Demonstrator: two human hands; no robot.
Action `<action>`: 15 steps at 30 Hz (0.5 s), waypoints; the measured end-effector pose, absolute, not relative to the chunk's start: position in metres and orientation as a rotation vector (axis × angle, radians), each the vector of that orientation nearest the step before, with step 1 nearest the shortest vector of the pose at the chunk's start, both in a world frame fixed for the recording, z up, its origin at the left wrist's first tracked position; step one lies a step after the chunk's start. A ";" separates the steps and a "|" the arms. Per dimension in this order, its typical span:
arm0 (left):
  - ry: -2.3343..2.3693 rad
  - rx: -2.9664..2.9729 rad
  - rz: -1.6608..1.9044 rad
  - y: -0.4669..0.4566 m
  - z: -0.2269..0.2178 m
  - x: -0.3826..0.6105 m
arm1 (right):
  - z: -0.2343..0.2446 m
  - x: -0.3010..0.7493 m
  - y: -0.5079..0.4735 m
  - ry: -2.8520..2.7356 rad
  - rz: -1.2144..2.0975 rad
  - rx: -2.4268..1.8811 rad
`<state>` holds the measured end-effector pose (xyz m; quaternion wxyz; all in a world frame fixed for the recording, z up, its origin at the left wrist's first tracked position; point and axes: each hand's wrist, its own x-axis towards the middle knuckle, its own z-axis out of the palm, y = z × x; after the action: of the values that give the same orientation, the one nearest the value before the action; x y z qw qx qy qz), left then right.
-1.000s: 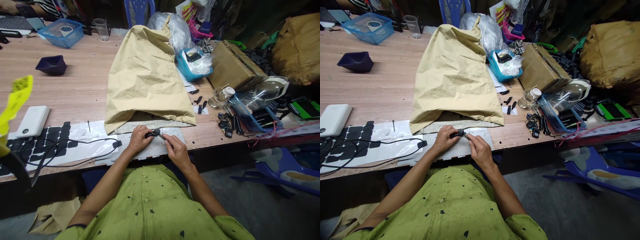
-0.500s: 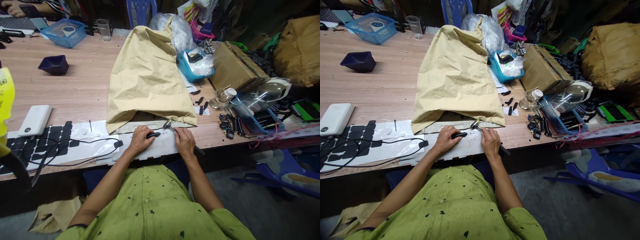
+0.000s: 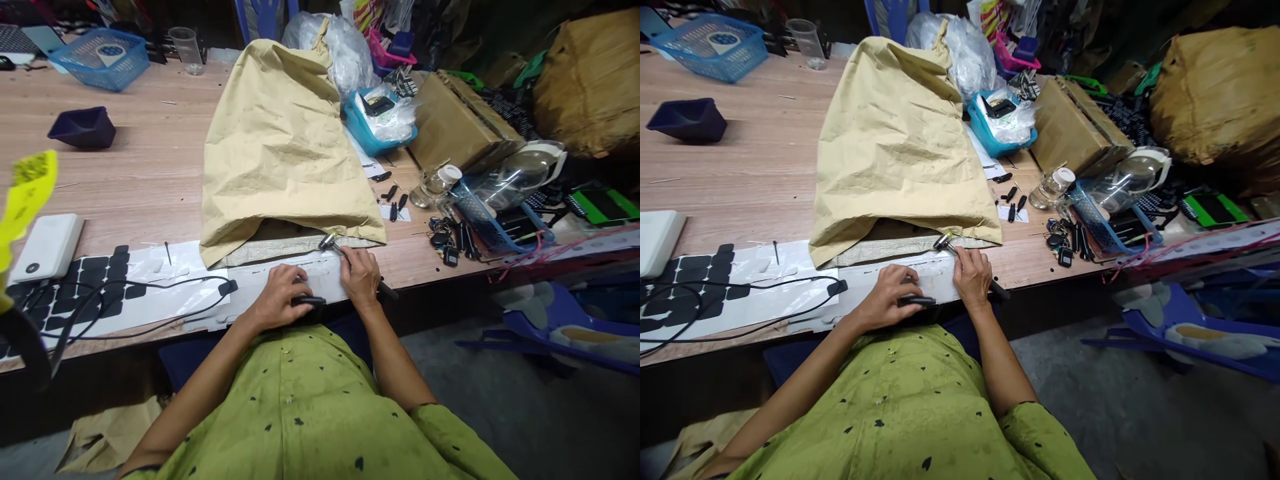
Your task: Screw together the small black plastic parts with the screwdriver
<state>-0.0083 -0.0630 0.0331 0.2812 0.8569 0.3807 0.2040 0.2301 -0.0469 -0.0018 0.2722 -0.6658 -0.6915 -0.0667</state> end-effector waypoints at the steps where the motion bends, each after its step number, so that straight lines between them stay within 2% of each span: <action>1: 0.963 2.326 0.528 -0.070 0.033 -0.009 | -0.002 0.230 -0.047 -1.863 -0.172 -1.796; 9: 0.892 2.567 0.407 -0.096 0.031 -0.006 | 0.001 0.228 -0.048 -1.870 -0.192 -1.797; 15: 0.917 2.341 0.461 -0.082 0.039 -0.008 | -0.001 0.227 -0.048 -1.875 -0.206 -1.793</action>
<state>-0.0085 -0.0823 0.0388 0.2885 0.8768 0.3437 0.1728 0.2271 -0.0480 -0.0005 0.2662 -0.6641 -0.6944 -0.0765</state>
